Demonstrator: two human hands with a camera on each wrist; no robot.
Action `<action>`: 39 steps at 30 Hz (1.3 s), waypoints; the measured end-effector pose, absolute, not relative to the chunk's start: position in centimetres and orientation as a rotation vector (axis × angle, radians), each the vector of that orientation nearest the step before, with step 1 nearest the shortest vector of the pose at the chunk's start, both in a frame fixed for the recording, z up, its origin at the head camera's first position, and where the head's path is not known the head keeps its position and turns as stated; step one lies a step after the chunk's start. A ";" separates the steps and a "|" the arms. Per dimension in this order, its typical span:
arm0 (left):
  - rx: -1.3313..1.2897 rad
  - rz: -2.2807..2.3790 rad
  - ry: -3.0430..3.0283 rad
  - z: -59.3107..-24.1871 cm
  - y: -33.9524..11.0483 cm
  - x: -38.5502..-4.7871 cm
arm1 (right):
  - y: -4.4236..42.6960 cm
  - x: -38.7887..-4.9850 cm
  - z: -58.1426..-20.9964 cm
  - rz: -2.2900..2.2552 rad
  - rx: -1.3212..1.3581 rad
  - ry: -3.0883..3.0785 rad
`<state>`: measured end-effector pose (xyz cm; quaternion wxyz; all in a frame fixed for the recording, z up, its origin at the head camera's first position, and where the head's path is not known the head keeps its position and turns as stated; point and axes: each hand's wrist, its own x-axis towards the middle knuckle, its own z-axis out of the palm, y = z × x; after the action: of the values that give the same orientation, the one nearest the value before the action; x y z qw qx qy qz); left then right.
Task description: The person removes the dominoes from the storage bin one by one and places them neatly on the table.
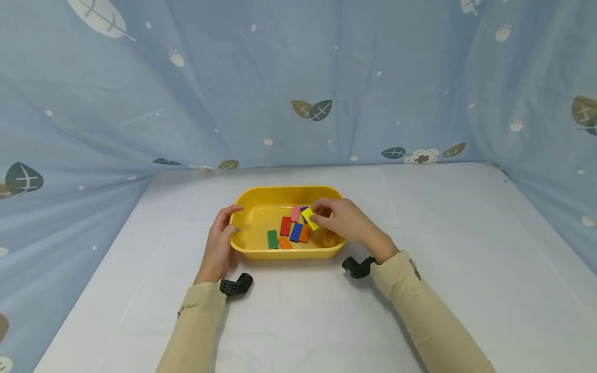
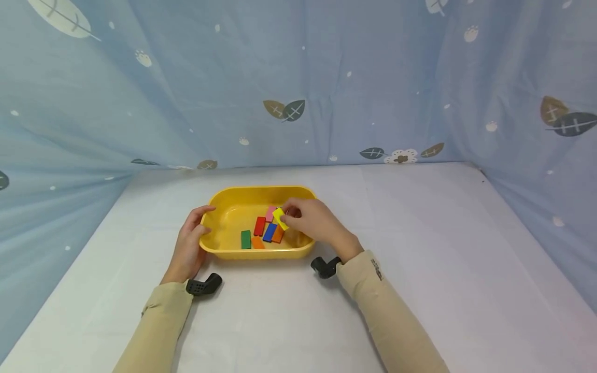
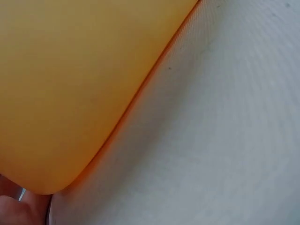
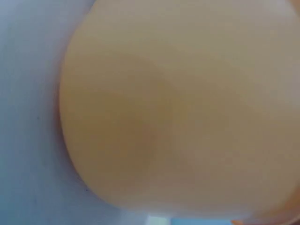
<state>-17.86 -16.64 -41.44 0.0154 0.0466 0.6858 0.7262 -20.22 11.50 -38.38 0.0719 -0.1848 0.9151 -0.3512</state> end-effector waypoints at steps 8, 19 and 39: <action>0.166 2.296 2.131 -41.5 -16.6 -17.8 | 13.0 -20.8 -38.9 -1.723 -0.359 2.572; 0.129 2.269 2.115 -41.3 -16.5 -17.9 | 15.0 -22.1 -40.2 -2.213 -0.160 2.350; 0.090 2.269 2.134 -41.0 -16.5 -17.9 | 19.7 -23.2 -42.1 -1.793 0.227 2.506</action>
<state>-17.86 -16.54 -40.99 0.0125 0.0290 0.6847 0.7281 -23.24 19.73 -42.09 0.0260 0.0734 0.8107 -0.5803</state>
